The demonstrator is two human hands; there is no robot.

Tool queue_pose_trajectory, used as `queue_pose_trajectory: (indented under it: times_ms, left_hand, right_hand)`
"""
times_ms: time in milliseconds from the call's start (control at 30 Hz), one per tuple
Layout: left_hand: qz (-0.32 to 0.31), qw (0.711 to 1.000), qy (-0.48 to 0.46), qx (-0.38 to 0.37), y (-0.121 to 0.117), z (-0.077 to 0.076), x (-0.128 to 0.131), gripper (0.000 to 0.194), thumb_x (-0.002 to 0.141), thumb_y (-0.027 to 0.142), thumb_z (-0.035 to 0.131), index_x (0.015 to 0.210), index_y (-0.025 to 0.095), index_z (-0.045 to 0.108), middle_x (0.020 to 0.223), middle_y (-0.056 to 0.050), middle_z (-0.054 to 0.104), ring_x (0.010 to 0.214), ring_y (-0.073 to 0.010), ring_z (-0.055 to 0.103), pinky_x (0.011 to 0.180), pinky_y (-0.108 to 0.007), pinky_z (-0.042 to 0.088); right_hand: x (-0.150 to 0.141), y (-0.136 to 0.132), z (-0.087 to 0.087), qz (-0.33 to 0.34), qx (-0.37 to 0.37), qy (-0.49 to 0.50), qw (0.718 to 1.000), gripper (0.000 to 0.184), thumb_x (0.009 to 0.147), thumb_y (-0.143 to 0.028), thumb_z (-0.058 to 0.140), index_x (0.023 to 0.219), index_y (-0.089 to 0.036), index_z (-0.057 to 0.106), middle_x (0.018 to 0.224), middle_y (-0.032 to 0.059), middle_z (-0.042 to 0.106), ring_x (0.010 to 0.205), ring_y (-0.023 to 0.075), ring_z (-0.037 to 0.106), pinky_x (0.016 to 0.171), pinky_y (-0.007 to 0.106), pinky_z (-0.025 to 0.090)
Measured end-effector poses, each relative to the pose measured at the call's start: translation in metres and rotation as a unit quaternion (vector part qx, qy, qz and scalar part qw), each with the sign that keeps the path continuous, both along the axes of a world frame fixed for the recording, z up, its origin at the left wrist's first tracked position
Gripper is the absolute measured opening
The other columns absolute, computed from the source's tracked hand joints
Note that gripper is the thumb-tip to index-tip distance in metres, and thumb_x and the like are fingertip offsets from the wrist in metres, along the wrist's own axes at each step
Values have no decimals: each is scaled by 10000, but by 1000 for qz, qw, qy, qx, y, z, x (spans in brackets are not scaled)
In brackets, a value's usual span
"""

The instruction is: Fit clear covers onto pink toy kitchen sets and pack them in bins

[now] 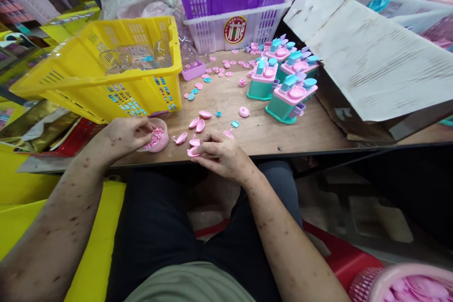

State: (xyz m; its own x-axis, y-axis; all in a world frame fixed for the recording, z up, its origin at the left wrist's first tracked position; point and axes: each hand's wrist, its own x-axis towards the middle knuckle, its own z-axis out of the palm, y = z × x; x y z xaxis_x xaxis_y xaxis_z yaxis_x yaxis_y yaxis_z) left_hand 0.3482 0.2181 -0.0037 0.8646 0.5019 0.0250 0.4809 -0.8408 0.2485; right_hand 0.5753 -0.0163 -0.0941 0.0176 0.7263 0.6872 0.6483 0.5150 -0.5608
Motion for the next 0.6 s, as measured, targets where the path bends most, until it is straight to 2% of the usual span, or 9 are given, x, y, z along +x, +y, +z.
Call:
queue_pose_trajectory:
  times_ms: [67,133,333,433,500,600]
  left_hand:
    - [13,999,-29,-34,-2,0,0,246,885,428,656,996,224,736,1013,-91,824,923,-301,778,887,-406,603]
    - [-3,997,-58,-50,-1,-1,-1,274,897,443,648,1015,220,756,1020,-88,827,919,-290,778,900,-403,609]
    - [-82,993,-75,-39,8,-2,-4,310,933,385,585,963,233,854,1095,-100,866,1091,-312,799,1063,-432,601]
    - [-52,994,-79,-60,7,0,-7,344,939,371,613,1141,238,858,1185,-84,866,1103,-304,810,1036,-423,615]
    - [-12,993,-95,-75,2,4,-9,360,923,396,693,1211,233,834,1153,-76,868,1028,-294,821,961,-403,636]
    - [3,984,-150,-98,-17,10,-10,264,911,454,801,1041,231,854,993,-57,863,906,-273,815,873,-367,646]
  right_hand:
    - [1,0,-2,2,0,2,1000,150,1064,-219,816,1211,-247,813,1096,48,701,958,179,724,848,308,599]
    - [1,1,-2,-1,2,4,1000,147,1063,-224,819,1208,-251,814,1085,45,700,946,177,722,833,303,595]
    - [2,4,-5,5,7,3,1000,136,1076,-239,805,1208,-268,816,1105,43,719,924,168,724,812,301,602]
    - [3,5,-7,5,4,5,1000,135,1074,-243,811,1207,-262,818,1090,42,716,928,166,725,824,303,605]
    - [3,5,-6,4,11,6,1000,137,1069,-237,816,1205,-256,819,1070,39,708,927,166,722,824,303,604]
    - [1,4,-1,7,26,17,999,146,1065,-222,818,1207,-255,819,1075,39,708,947,169,723,845,305,616]
